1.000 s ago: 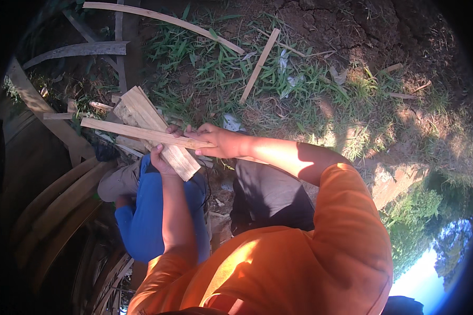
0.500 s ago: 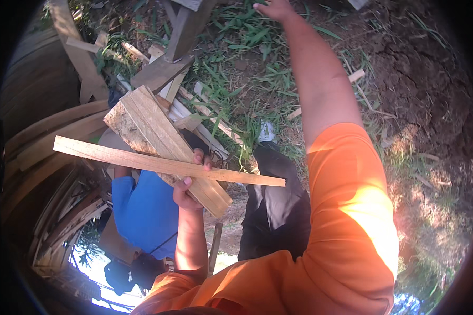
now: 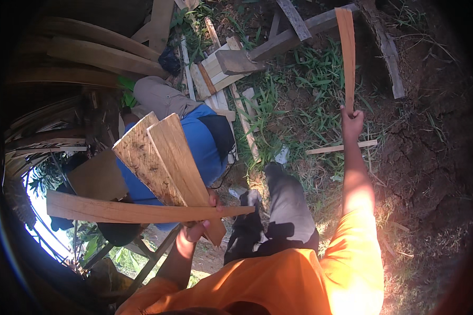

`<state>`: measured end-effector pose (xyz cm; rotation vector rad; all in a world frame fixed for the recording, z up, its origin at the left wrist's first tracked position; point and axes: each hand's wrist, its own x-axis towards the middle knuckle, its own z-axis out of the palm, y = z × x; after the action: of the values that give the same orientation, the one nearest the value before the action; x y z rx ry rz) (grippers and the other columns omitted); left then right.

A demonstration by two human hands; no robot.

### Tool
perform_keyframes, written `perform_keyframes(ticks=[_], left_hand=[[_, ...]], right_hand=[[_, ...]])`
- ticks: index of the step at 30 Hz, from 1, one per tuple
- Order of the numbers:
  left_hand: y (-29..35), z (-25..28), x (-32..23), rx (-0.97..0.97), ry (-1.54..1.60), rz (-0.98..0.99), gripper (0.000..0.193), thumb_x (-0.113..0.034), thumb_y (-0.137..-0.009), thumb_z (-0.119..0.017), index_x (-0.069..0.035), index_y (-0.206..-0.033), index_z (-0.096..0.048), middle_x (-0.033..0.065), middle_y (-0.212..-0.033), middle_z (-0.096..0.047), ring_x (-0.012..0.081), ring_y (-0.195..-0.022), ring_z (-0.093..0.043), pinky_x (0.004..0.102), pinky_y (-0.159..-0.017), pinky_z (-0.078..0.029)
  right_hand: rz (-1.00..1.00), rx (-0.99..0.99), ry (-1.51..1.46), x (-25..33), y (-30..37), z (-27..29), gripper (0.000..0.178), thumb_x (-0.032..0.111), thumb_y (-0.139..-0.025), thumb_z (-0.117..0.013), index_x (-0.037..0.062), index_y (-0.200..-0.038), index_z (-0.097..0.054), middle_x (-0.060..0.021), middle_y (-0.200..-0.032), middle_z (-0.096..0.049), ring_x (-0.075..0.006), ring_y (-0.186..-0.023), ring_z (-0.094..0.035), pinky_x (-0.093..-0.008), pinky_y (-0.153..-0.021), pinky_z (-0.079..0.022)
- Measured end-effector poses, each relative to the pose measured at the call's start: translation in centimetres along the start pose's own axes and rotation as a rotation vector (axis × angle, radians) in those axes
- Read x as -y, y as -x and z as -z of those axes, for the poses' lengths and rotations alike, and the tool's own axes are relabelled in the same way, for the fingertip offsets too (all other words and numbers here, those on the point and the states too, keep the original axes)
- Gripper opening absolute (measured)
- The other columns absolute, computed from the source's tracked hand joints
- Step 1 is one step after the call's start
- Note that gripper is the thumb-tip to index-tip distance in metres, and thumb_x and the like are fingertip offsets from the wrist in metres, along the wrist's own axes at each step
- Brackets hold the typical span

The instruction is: The person saws a thin piece of wood after handling several wooden slats and arranging them in a wooden frame. They hold the wood steady on a support and use a hand saw to cut through it.

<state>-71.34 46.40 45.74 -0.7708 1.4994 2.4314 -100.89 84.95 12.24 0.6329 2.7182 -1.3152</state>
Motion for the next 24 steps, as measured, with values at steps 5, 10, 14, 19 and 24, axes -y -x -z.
perform_keyframes(ticks=[5,10,14,19,24], left_hand=[[10.9,4.3,1.3,0.046,-0.394,-0.094,0.051,-0.006,-0.074,-0.058,-0.003,-0.124,-0.049,0.0076,-0.108,-0.055,0.0166,-0.102,-0.056,0.0330,-0.088,-0.047],[20.5,6.0,-1.2,0.032,-0.518,-0.019,0.096,-0.007,-0.075,-0.063,-0.001,-0.158,-0.015,0.0192,-0.147,-0.040,0.0286,-0.137,-0.041,0.0406,-0.111,-0.035],[30.3,7.7,-0.2,-0.026,-0.508,-0.060,0.096,-0.009,-0.074,-0.067,-0.001,-0.157,-0.020,0.0233,-0.150,-0.041,0.0318,-0.141,-0.040,0.0398,-0.116,-0.029],[41.3,10.9,2.5,-0.201,-0.513,-0.060,0.098,-0.012,-0.073,-0.070,-0.001,-0.156,-0.020,0.0262,-0.147,-0.044,0.0368,-0.140,-0.044,0.0441,-0.114,-0.036],[49.9,15.2,8.6,-0.465,-0.566,-0.159,0.095,-0.006,-0.072,-0.066,-0.001,-0.155,-0.020,0.0277,-0.142,-0.049,0.0437,-0.134,-0.050,0.0460,-0.108,-0.043]], right_hand=[[0.095,0.019,-0.266,1.4,12.0,5.0,0.037,0.011,-0.084,-0.080,0.0039,-0.106,-0.051,-0.0028,-0.085,-0.058,-0.0099,-0.074,-0.054,-0.0252,-0.070,-0.045],[-0.090,0.307,-0.449,-1.8,17.7,7.7,0.017,0.004,-0.083,-0.066,0.0022,-0.098,-0.059,-0.0029,-0.086,-0.061,-0.0110,-0.076,-0.055,-0.0259,-0.074,-0.048],[-0.003,0.495,-0.197,4.9,24.1,8.6,0.008,0.008,-0.087,-0.063,0.0034,-0.093,-0.061,-0.0022,-0.081,-0.061,-0.0110,-0.071,-0.055,-0.0257,-0.068,-0.048],[-0.192,0.817,-0.389,10.2,31.8,7.0,0.017,0.019,-0.097,-0.053,0.0060,-0.088,-0.060,-0.0022,-0.075,-0.058,-0.0121,-0.064,-0.056,-0.0268,-0.059,-0.045],[0.999,0.846,0.491,16.2,43.0,5.7,0.018,0.002,-0.076,-0.069,0.0043,-0.089,-0.057,-0.0163,-0.081,-0.066,-0.0369,-0.078,-0.067,-0.0433,-0.069,-0.052]])
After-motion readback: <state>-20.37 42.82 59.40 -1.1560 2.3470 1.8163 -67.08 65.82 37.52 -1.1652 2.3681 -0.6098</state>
